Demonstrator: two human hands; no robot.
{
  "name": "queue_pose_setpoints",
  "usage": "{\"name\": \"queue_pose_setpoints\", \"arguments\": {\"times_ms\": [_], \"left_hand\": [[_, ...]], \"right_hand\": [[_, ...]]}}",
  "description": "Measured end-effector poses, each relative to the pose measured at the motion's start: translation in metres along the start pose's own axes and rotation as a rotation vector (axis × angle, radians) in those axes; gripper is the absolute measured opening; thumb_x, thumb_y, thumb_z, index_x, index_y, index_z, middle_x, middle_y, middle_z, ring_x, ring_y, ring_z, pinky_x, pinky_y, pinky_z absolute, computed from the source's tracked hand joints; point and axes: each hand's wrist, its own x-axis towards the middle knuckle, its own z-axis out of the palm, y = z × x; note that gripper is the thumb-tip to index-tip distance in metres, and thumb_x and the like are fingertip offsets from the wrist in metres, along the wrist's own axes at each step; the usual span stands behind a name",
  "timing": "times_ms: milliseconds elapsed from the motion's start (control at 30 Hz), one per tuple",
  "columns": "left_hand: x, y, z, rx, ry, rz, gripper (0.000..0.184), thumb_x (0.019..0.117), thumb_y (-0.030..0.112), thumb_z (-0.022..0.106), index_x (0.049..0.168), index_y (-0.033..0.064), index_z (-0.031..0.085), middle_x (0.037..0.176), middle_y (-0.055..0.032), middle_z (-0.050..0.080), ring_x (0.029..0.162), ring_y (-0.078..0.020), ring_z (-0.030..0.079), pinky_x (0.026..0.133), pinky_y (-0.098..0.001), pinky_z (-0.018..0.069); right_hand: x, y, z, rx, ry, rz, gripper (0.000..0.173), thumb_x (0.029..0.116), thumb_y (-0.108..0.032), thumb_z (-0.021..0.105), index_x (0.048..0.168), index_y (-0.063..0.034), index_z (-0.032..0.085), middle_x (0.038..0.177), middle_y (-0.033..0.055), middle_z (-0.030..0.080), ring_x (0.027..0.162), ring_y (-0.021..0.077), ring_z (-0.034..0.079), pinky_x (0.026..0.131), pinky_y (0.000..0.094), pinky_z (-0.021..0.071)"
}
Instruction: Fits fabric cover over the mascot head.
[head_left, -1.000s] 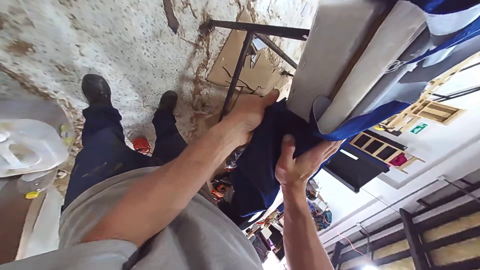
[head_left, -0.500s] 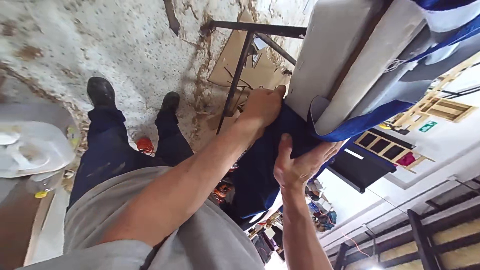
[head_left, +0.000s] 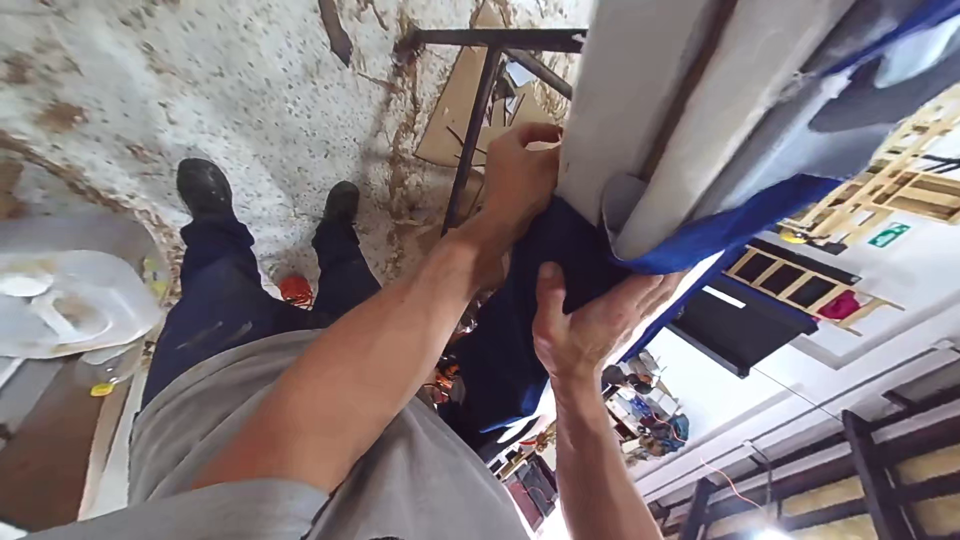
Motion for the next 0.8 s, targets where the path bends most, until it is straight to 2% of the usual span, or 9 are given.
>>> {"name": "queue_pose_setpoints", "arguments": {"times_ms": [100,167,333,433,567,600,700,733,800], "left_hand": [[-0.005,-0.003,0.0,0.042,0.034,0.041,0.024,0.0935,0.012,0.067,0.115,0.0024,0.069,0.098,-0.0076,0.071,0.083,-0.0108,0.067,0.078,-0.0332,0.057],[-0.007,-0.001,-0.002,0.075,0.051,0.065,0.026,0.0945,0.013,0.067,0.118,0.0019,0.068,0.101,-0.0084,0.071,0.087,-0.0106,0.068,0.081,-0.033,0.0571],[-0.021,0.013,-0.004,0.225,0.069,0.042,0.026,0.0976,0.008,0.06,0.121,-0.002,0.065,0.109,-0.0141,0.068,0.094,-0.0135,0.063,0.088,-0.0335,0.0507],[-0.014,0.019,-0.002,0.258,0.066,0.069,0.027,0.097,0.004,0.056,0.121,-0.0058,0.065,0.109,-0.0172,0.069,0.097,-0.0151,0.064,0.09,-0.0348,0.0504],[-0.014,0.006,-0.006,0.211,0.055,0.099,0.019,0.095,0.008,0.062,0.111,0.0003,0.068,0.085,-0.0034,0.067,0.071,-0.0026,0.059,0.069,-0.0245,0.0512],[-0.013,0.007,-0.01,0.214,0.024,0.09,0.02,0.0963,0.009,0.062,0.114,0.002,0.066,0.088,-0.0059,0.067,0.073,-0.0063,0.061,0.069,-0.0272,0.0536],[0.002,-0.003,-0.019,0.421,-0.01,0.062,0.034,0.0984,0.009,0.058,0.129,-0.0055,0.06,0.116,-0.022,0.067,0.104,-0.024,0.066,0.093,-0.0434,0.0519],[0.017,-0.032,-0.017,0.522,0.074,0.226,0.032,0.0923,0.013,0.062,0.118,-0.0045,0.065,0.105,-0.0215,0.071,0.096,-0.0265,0.071,0.084,-0.0458,0.0589],[0.018,-0.05,-0.024,0.624,-0.007,0.223,0.032,0.0955,0.017,0.065,0.117,-0.0071,0.065,0.109,-0.0252,0.069,0.101,-0.0321,0.069,0.09,-0.051,0.056]], "right_hand": [[-0.006,0.019,-0.014,0.271,-0.052,-0.05,0.102,0.0936,-0.074,0.037,0.158,0.0049,0.027,0.164,0.0299,0.022,0.155,0.0437,0.017,0.124,0.0654,0.0083],[0.0,0.064,-0.024,0.464,-0.053,-0.07,0.092,0.0998,-0.069,0.033,0.162,-0.0019,0.02,0.169,0.0221,0.014,0.157,0.036,0.011,0.128,0.0579,0.0077],[0.06,0.18,-0.006,0.249,-0.197,0.118,0.083,0.1047,-0.056,0.015,0.163,0.0017,0.004,0.171,0.0224,0.0,0.159,0.0307,0.001,0.129,0.0496,0.0063],[0.057,0.149,0.011,0.182,-0.154,0.1,0.095,0.0996,-0.07,0.002,0.163,0.0008,0.0,0.171,0.022,0.001,0.159,0.0319,0.003,0.129,0.0517,0.0072],[0.018,0.08,0.004,0.067,-0.173,0.07,0.107,0.0958,-0.072,0.001,0.157,0.0149,0.011,0.164,0.0371,0.011,0.155,0.0467,0.014,0.127,0.0596,0.0095],[0.016,0.055,0.001,0.059,-0.168,0.053,0.11,0.0946,-0.074,0.004,0.155,0.0165,0.018,0.161,0.0407,0.014,0.153,0.051,0.016,0.125,0.0635,0.0101],[0.012,-0.015,-0.002,0.107,-0.094,0.04,0.092,0.0971,-0.071,0.021,0.137,0.0052,0.054,0.154,0.0388,0.034,0.149,0.0522,0.025,0.121,0.0688,0.0116],[0.014,-0.029,-0.004,0.154,-0.095,0.043,0.086,0.0975,-0.069,0.023,0.136,0.0009,0.058,0.157,0.0364,0.032,0.151,0.0504,0.022,0.122,0.0682,0.0098],[0.006,-0.042,-0.025,0.395,-0.194,0.033,0.089,0.1004,-0.065,0.02,0.15,0.0053,0.043,0.165,0.0335,0.014,0.156,0.0473,0.008,0.125,0.0655,0.004]]}}
